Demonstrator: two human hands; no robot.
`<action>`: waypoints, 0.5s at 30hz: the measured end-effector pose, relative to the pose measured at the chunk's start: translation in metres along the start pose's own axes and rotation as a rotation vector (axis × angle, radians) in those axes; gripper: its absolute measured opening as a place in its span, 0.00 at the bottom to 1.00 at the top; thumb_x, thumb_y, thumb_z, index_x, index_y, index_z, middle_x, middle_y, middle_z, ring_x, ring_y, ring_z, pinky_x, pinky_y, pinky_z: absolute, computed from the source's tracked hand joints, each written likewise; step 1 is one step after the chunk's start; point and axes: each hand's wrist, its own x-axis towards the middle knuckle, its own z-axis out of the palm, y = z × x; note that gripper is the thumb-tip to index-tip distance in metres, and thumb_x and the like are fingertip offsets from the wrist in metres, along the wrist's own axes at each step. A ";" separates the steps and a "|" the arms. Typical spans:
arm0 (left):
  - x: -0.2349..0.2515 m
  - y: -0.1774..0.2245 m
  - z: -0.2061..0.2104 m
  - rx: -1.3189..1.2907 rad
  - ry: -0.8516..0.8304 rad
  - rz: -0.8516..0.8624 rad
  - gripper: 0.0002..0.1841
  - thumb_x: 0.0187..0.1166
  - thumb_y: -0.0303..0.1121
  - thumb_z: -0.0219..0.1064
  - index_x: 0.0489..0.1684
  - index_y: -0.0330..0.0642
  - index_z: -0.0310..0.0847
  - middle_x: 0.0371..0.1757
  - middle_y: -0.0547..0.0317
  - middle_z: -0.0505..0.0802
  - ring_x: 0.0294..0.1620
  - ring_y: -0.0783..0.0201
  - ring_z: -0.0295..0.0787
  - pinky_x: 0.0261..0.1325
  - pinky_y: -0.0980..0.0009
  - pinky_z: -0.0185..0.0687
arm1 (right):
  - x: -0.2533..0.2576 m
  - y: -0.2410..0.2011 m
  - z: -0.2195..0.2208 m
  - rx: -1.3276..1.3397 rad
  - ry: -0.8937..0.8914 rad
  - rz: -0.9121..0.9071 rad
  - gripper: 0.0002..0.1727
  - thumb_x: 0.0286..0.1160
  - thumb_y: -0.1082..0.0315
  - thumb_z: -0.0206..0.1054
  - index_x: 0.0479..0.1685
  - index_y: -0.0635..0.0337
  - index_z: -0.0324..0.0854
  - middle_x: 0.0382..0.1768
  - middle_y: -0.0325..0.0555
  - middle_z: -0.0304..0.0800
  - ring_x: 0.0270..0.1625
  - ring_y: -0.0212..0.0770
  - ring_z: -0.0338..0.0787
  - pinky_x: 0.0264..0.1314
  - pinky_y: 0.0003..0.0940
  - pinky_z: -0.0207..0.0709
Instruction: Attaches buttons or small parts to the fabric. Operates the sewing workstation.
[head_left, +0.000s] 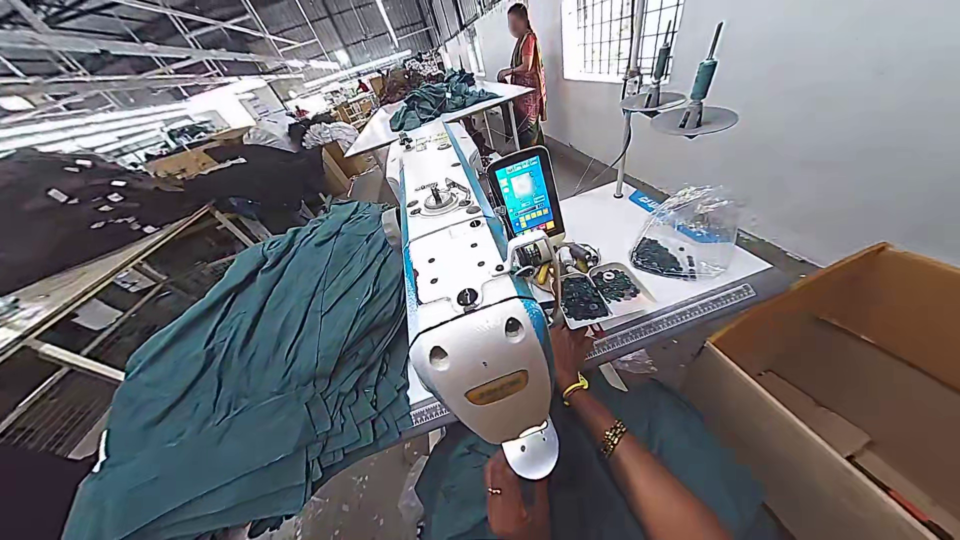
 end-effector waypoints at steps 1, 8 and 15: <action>0.000 -0.001 0.001 -0.021 0.010 0.005 0.19 0.68 0.38 0.74 0.33 0.24 0.83 0.43 0.38 0.90 0.56 0.63 0.86 0.68 0.80 0.74 | 0.000 -0.001 0.000 0.016 0.012 -0.012 0.49 0.63 0.46 0.77 0.80 0.72 0.71 0.78 0.82 0.68 0.83 0.81 0.64 0.77 0.74 0.57; 0.000 0.002 0.000 -0.087 0.001 -0.045 0.18 0.68 0.37 0.74 0.31 0.24 0.82 0.44 0.38 0.88 0.56 0.69 0.84 0.66 0.85 0.72 | 0.001 0.006 -0.017 0.003 -0.147 -0.025 0.53 0.69 0.38 0.73 0.87 0.69 0.63 0.86 0.79 0.57 0.89 0.79 0.52 0.83 0.75 0.47; 0.008 0.002 0.001 -0.062 0.054 -0.090 0.17 0.69 0.37 0.71 0.33 0.25 0.88 0.42 0.40 0.92 0.53 0.65 0.89 0.62 0.79 0.80 | 0.024 0.056 -0.014 0.230 -0.182 -0.203 0.52 0.72 0.34 0.67 0.84 0.70 0.67 0.85 0.73 0.62 0.88 0.69 0.61 0.86 0.68 0.55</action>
